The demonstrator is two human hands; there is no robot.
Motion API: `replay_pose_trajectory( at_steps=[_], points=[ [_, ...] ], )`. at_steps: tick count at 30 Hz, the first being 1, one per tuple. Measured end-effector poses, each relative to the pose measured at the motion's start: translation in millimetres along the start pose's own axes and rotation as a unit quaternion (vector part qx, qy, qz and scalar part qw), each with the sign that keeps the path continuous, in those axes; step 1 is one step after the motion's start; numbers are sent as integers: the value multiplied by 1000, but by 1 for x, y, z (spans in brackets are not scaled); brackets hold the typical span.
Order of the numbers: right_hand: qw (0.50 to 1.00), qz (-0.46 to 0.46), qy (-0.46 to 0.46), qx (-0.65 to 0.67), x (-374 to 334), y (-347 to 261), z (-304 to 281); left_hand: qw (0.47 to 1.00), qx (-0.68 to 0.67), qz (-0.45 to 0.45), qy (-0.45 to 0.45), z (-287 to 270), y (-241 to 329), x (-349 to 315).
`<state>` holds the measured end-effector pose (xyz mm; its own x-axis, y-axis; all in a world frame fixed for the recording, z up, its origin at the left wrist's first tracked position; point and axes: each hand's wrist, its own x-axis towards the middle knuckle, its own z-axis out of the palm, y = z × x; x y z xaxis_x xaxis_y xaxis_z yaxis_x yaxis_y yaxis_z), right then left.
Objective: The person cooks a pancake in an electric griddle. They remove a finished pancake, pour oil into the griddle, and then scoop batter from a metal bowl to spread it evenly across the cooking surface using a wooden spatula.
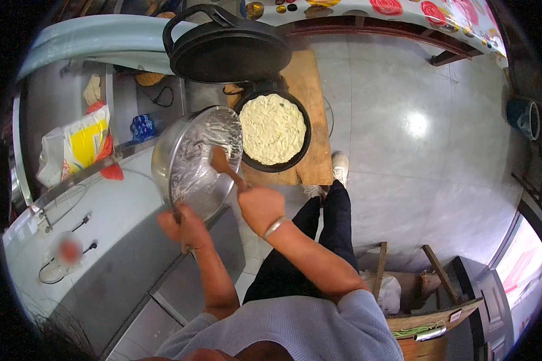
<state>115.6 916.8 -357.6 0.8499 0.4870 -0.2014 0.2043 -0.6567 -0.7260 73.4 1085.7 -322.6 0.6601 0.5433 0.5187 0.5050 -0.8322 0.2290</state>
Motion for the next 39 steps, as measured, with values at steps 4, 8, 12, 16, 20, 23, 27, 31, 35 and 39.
replay_pose_trajectory(
  at_steps=[4, 8, 12, 16, 20, 23, 27, 31, 35, 39],
  points=[
    [996, 56, -6, -73, -32, 2, -8, 998, 30, 48, 6, 1, -10, 7],
    [994, 22, 49, -90, -36, -9, -3, 995, 18, 94, 20, 3, -12, 9],
    [996, 1, 75, -55, -11, -21, 19, 994, 19, 104, 6, 7, -6, 7],
    [993, 32, 79, -79, -8, 5, 22, 998, 0, 57, 9, 12, 10, 7],
    [987, 68, 77, -120, -46, 32, 15, 1000, -2, 26, 13, 20, 10, 10],
    [983, 97, 78, -132, -66, 45, 17, 999, -24, 41, 22, 25, 4, 9],
    [989, 52, 106, -91, -62, 34, 15, 999, -12, 46, 16, 29, 4, 10],
    [991, 29, 121, -43, -45, 9, 13, 999, -12, 41, 13, 29, 2, 9],
    [995, -15, 97, 6, -45, 1, 36, 1000, -9, 22, -10, 29, 5, 7],
    [997, 29, 71, -28, -54, 27, 44, 1000, -11, 8, 4, 29, 2, 6]
  ],
)
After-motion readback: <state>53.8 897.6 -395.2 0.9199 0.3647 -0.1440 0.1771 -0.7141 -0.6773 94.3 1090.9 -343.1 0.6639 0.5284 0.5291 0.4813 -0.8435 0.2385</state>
